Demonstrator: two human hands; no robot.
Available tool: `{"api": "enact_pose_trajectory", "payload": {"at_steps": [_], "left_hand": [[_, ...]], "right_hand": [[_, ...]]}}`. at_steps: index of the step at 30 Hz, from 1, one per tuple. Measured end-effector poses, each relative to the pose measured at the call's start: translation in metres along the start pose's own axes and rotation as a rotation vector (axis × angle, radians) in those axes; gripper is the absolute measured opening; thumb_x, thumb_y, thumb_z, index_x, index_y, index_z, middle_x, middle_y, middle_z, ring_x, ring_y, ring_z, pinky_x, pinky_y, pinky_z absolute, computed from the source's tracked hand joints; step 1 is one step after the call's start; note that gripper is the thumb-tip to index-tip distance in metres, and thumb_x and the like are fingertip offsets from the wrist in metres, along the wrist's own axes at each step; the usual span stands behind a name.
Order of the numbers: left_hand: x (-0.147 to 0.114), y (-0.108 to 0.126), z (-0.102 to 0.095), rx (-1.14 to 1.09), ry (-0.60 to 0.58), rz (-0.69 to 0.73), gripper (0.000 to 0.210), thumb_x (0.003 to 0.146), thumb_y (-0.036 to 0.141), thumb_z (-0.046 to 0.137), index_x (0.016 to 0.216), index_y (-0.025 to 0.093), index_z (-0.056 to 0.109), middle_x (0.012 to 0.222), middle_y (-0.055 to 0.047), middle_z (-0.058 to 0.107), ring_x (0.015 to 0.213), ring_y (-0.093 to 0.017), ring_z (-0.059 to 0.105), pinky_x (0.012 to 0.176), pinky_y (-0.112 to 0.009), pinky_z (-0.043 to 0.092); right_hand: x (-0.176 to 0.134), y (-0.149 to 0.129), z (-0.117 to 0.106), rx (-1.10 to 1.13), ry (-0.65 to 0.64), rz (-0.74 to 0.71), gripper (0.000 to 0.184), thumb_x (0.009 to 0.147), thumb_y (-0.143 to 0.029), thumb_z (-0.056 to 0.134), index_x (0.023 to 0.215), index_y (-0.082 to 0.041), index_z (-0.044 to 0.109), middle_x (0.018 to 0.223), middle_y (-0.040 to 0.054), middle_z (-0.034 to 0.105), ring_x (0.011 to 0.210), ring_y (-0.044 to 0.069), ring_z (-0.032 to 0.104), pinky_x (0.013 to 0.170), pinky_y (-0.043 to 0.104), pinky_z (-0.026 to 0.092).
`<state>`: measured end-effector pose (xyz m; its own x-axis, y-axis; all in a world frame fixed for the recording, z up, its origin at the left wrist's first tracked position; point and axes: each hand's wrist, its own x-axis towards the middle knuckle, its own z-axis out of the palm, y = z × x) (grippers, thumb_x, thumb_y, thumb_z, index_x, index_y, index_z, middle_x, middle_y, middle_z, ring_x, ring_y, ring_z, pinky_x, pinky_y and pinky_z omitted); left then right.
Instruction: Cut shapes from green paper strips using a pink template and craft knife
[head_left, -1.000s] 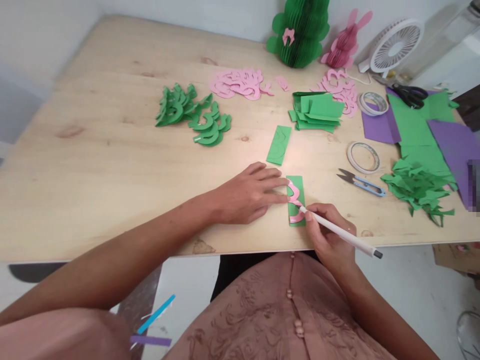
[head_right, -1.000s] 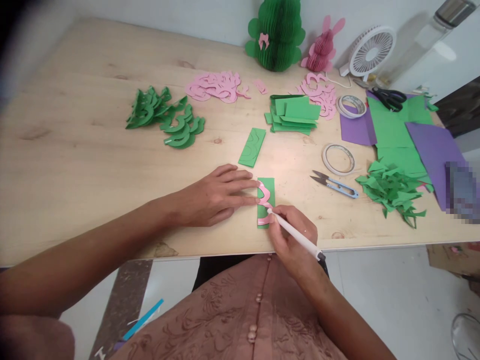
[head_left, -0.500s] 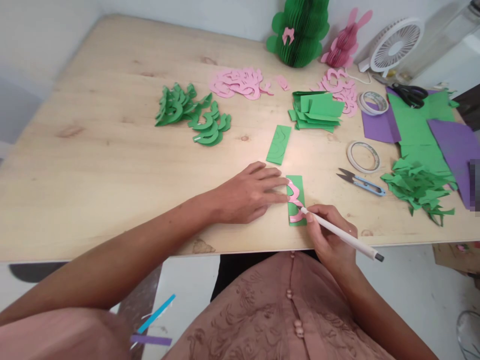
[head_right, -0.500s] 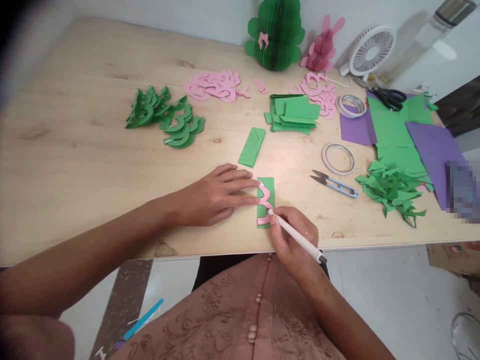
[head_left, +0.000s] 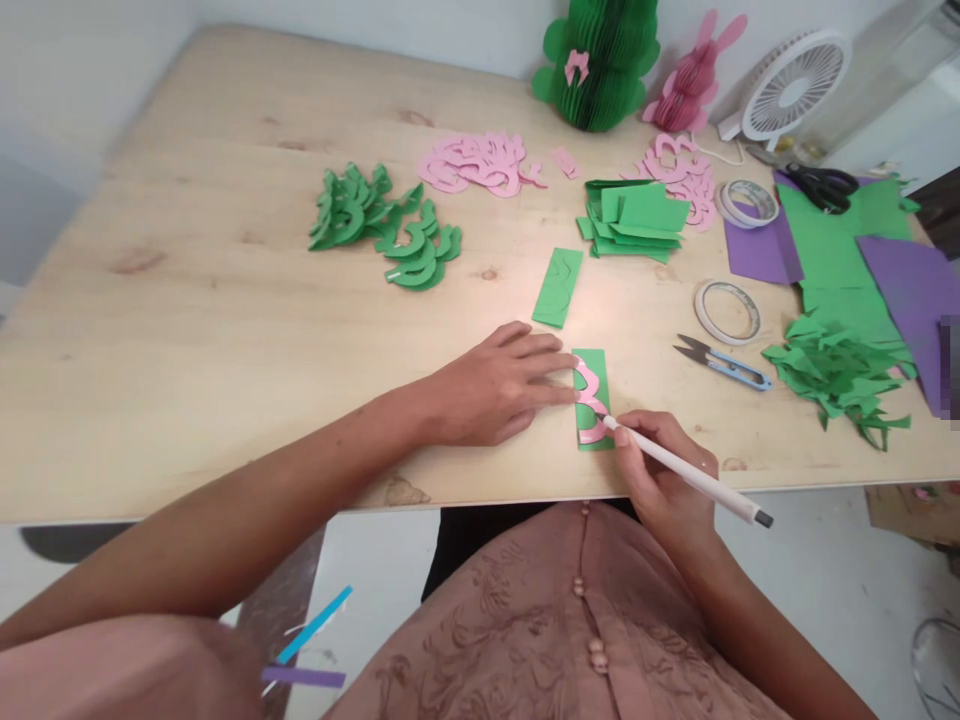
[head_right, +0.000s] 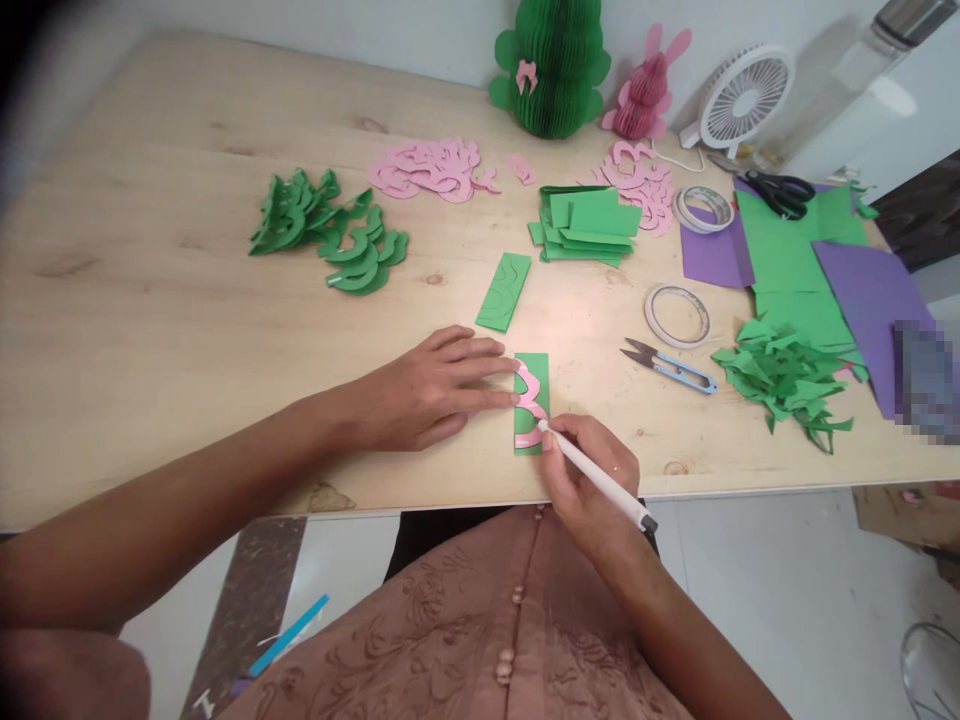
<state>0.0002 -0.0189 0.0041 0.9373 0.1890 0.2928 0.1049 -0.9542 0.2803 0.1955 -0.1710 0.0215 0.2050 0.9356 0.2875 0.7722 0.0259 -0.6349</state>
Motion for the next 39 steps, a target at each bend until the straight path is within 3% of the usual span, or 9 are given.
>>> {"api": "enact_pose_trajectory", "payload": {"at_steps": [22,39], "left_hand": [[-0.0004,-0.0014,0.0014,0.003,0.020,0.018,0.043,0.089,0.012,0.048,0.127,0.026,0.062,0.141,-0.007,0.056,0.129,-0.027,0.048,0.107,-0.047,0.034],[-0.0005,-0.0013,0.0018,0.002,0.022,0.012,0.041,0.090,0.013,0.048,0.125,0.026,0.063,0.140,-0.007,0.057,0.129,-0.027,0.049,0.108,-0.046,0.034]], "right_hand": [[-0.0047,-0.0004,-0.0032,-0.057,0.002,-0.008,0.007,0.091,-0.027,0.060,0.086,-0.023,0.064,0.066,-0.0034,0.064,0.045,0.010,0.048,0.046,0.023,0.040],[-0.0065,0.0022,-0.0040,-0.054,-0.005,-0.021,0.006,0.091,-0.026,0.060,0.087,-0.023,0.063,0.068,-0.0027,0.066,0.049,0.011,0.054,0.048,0.023,0.042]]}}
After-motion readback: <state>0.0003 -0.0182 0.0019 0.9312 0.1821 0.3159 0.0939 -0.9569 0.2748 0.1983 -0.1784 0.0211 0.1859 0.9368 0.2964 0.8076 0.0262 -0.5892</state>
